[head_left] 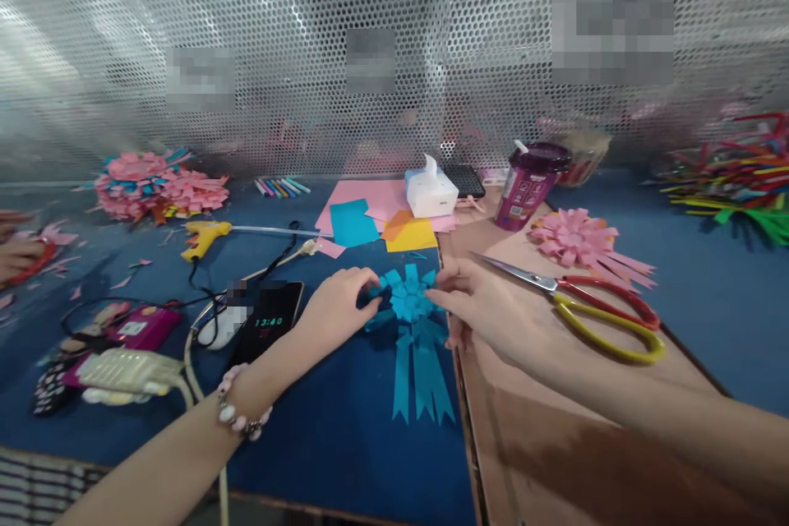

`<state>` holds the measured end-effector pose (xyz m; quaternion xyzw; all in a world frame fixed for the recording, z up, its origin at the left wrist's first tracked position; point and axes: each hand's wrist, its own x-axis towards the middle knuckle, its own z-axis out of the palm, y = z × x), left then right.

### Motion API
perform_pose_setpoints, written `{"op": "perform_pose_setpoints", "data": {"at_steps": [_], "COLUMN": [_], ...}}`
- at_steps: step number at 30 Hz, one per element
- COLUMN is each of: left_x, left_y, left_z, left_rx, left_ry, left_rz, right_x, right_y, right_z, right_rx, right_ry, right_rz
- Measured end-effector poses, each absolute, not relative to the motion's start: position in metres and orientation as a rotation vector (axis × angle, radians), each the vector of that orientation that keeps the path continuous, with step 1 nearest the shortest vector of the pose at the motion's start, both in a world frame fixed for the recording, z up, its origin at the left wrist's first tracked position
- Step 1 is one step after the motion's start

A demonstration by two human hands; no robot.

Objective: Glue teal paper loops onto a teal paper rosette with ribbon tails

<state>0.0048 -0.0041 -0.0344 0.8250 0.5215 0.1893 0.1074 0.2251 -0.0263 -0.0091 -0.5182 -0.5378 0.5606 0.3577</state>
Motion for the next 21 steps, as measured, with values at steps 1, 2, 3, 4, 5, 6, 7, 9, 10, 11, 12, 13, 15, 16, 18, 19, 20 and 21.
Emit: {"op": "perform_pose_setpoints", "data": {"at_steps": [1,2,3,4,5,6,7,9,10,11,12,13,15,16,18,19,20,21], "left_x": [0.004,0.003,0.002,0.001,0.0,-0.001,-0.002,-0.004,-0.004,-0.004,-0.004,-0.003,-0.003,-0.003,-0.004,-0.005,-0.005,-0.006], "left_y": [-0.004,-0.004,-0.004,-0.004,-0.004,-0.005,-0.005,-0.006,-0.006,-0.006,-0.006,-0.005,-0.004,-0.004,-0.003,-0.003,-0.003,-0.003], "left_z": [-0.034,-0.034,-0.032,-0.031,-0.029,-0.027,-0.025,-0.023,-0.023,-0.024,-0.025,-0.028,-0.033,-0.036,-0.039,-0.04,-0.04,-0.04], "left_rx": [2.425,2.418,2.409,2.398,2.387,2.379,2.375,2.374,2.376,2.381,2.39,2.401,2.421,2.427,2.427,2.425,2.426,2.428], "left_ry": [1.536,1.54,1.545,1.548,1.549,1.547,1.542,1.526,1.513,1.5,1.488,1.479,1.462,1.452,1.433,1.43,1.434,1.444], "left_rz": [0.56,0.567,0.574,0.578,0.579,0.577,0.573,0.558,0.551,0.546,0.545,0.549,0.57,0.587,0.627,0.645,0.655,0.657], "right_x": [0.224,0.224,0.223,0.223,0.222,0.222,0.222,0.222,0.221,0.221,0.221,0.22,0.219,0.218,0.216,0.215,0.215,0.214], "right_y": [-0.027,-0.028,-0.028,-0.028,-0.027,-0.027,-0.026,-0.025,-0.024,-0.023,-0.023,-0.022,-0.022,-0.021,-0.021,-0.021,-0.021,-0.022], "right_z": [-0.009,-0.01,-0.011,-0.011,-0.012,-0.013,-0.014,-0.016,-0.017,-0.018,-0.019,-0.02,-0.022,-0.022,-0.023,-0.023,-0.023,-0.022], "right_rx": [-1.341,-1.336,-1.326,-1.318,-1.313,-1.311,-1.311,-1.323,-1.327,-1.331,-1.335,-1.34,-1.348,-1.35,-1.357,-1.363,-1.374,-1.391], "right_ry": [-1.384,-1.379,-1.375,-1.372,-1.372,-1.375,-1.382,-1.418,-1.448,-1.484,-1.523,-1.562,-1.632,-1.663,-1.742,-1.8,-1.87,-1.948], "right_rz": [1.444,1.449,1.454,1.455,1.451,1.442,1.422,1.354,1.31,1.262,1.217,1.179,1.124,1.105,1.043,0.983,0.897,0.788]}}
